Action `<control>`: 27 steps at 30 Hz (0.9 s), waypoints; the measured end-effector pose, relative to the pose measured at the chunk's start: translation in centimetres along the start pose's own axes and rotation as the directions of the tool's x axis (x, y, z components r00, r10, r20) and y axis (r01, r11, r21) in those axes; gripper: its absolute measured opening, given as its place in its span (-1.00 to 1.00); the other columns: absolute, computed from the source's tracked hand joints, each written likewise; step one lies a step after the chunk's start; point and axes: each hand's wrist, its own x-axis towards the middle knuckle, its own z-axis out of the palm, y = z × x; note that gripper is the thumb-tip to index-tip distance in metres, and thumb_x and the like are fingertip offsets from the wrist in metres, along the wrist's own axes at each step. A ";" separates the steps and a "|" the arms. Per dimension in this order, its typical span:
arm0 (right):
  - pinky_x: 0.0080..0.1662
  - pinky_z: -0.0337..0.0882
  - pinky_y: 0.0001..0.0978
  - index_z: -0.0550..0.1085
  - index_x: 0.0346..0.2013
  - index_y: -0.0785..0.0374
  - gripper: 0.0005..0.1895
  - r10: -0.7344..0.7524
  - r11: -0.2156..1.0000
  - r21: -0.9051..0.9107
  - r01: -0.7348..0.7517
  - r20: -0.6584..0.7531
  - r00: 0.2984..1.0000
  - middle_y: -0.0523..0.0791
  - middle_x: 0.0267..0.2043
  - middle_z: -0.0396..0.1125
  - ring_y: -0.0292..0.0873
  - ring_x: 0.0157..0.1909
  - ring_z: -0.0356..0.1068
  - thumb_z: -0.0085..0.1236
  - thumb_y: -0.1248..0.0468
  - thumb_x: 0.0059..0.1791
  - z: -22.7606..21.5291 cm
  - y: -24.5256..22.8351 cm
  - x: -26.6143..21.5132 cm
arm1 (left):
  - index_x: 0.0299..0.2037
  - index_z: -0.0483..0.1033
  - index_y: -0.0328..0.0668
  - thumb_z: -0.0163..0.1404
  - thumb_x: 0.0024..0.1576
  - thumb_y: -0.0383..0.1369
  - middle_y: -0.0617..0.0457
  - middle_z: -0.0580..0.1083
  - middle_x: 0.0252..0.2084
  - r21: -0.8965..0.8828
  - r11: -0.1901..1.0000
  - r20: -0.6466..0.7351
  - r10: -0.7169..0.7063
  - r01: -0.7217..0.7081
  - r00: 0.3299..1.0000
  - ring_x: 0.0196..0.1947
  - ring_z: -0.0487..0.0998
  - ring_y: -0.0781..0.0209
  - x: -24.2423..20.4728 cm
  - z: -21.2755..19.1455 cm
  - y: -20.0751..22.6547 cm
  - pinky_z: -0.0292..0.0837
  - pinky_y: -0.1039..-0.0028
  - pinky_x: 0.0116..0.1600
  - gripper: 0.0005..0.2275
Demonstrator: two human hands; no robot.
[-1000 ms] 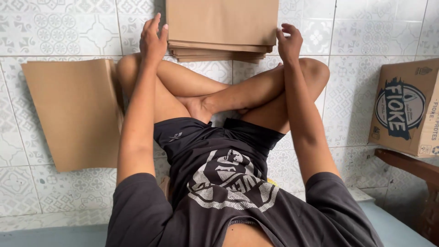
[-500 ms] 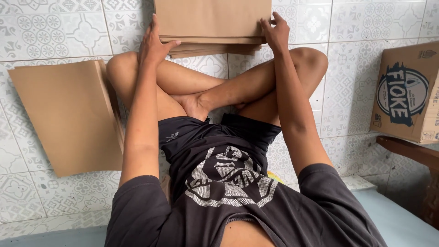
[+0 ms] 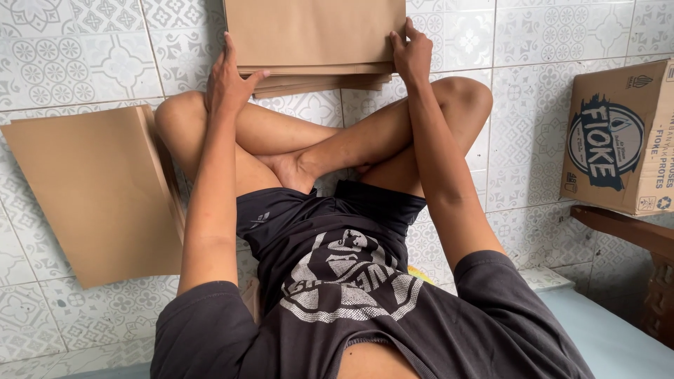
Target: A person sits on the floor and transfers brown paper bags from one stack to another, organizing them neatly.
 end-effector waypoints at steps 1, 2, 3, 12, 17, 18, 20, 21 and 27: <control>-0.43 0.50 -0.43 0.38 0.18 0.55 -0.49 -0.102 0.993 -0.067 0.100 -0.033 0.994 0.05 -0.38 0.55 -0.22 -0.52 0.48 0.24 0.27 0.04 0.0 -0.1 -0.3 | 0.43 0.03 -0.41 0.32 0.16 -0.07 -0.28 0.31 0.38 -0.002 1.000 -0.031 0.015 -0.015 0.999 0.20 0.47 -0.25 -0.4 -0.3 0.4 0.40 0.17 0.22 -0.15; -0.43 0.50 -0.43 0.38 0.18 0.55 -0.49 -0.101 0.993 -0.069 0.099 -0.032 0.994 0.05 -0.38 0.55 -0.22 -0.52 0.48 0.24 0.27 0.04 -0.2 -0.5 -0.5 | 0.43 0.03 -0.41 0.32 0.16 -0.07 -0.28 0.31 0.38 -0.003 1.000 -0.029 0.015 -0.015 0.999 0.20 0.47 -0.25 -0.5 0.0 0.4 0.40 0.17 0.22 -0.15; -0.42 0.47 -0.40 0.40 0.17 0.55 -0.50 -0.151 0.980 -0.138 0.144 -0.039 0.988 0.02 -0.39 0.54 -0.20 -0.51 0.46 0.25 0.26 0.04 -0.2 -0.9 -0.7 | 0.45 0.09 -0.30 0.31 0.16 -0.08 -0.25 0.23 0.43 0.023 1.000 -0.025 -0.001 0.002 1.000 0.21 0.45 -0.28 -0.6 0.2 0.3 0.39 0.13 0.23 -0.20; 0.03 0.63 -0.21 0.20 0.35 0.44 -0.22 0.107 0.994 0.024 -0.110 0.086 0.990 0.28 0.16 0.36 0.15 0.12 0.51 0.28 0.01 0.05 1.3 2.2 0.4 | 0.51 -0.45 0.08 0.44 0.03 -0.13 -0.22 0.06 0.55 0.013 0.994 0.082 -0.108 0.107 0.991 0.34 0.38 -0.24 0.5 1.9 -2.1 0.36 0.09 0.32 0.15; 0.01 0.63 -0.32 0.34 0.25 0.41 -0.27 0.255 0.949 0.109 -0.295 0.278 0.926 0.13 0.10 0.46 -0.02 0.04 0.58 0.18 -0.12 0.02 0.7 0.8 0.7 | 0.49 -0.63 0.13 0.42 -0.03 -0.23 -0.25 0.54 0.15 0.057 0.984 0.185 -0.176 0.168 0.967 0.01 0.58 -0.22 0.6 1.6 -2.3 0.50 0.10 0.06 0.24; 0.05 0.63 -0.28 0.29 0.29 0.36 -0.23 0.273 0.943 0.109 -0.315 0.288 0.918 0.14 0.16 0.42 0.01 0.10 0.55 0.22 -0.13 0.01 0.7 0.6 0.8 | 0.48 -0.63 0.16 0.42 -0.05 -0.25 -0.23 0.49 0.23 0.058 0.979 0.206 -0.204 0.197 0.957 0.09 0.55 -0.20 0.7 1.4 -2.1 0.46 0.08 0.12 0.25; 0.10 0.62 -0.23 0.25 0.33 0.32 -0.19 0.298 0.934 0.104 -0.341 0.300 0.906 0.16 0.22 0.37 0.05 0.16 0.52 0.25 -0.14 0.00 0.6 0.8 0.6 | 0.47 -0.63 0.19 0.43 -0.08 -0.27 -0.21 0.44 0.31 0.060 0.972 0.235 -0.234 0.227 0.943 0.16 0.52 -0.17 0.5 1.6 -1.9 0.41 0.06 0.17 0.26; 0.09 0.62 -0.21 0.24 0.33 0.34 -0.19 0.290 0.934 0.110 -0.339 0.315 0.904 0.17 0.21 0.37 0.07 0.15 0.52 0.24 -0.14 0.00 0.7 0.9 0.9 | 0.47 -0.64 0.16 0.43 -0.09 -0.29 -0.19 0.42 0.33 0.073 0.971 0.241 -0.237 0.226 0.941 0.19 0.50 -0.17 0.8 1.7 -1.9 0.41 0.05 0.18 0.26; 0.22 0.34 0.16 0.05 0.45 0.27 0.01 0.232 0.971 -0.008 -0.238 0.264 0.936 0.25 0.32 0.13 0.26 0.33 0.21 0.13 -0.38 0.04 1.1 5.6 6.9 | 0.49 -0.61 0.33 0.41 -0.11 -0.46 -0.26 0.01 0.36 -0.089 0.961 0.168 -0.244 0.261 0.955 0.29 0.10 -0.40 -0.6 0.5 0.1 0.22 -0.20 0.24 0.28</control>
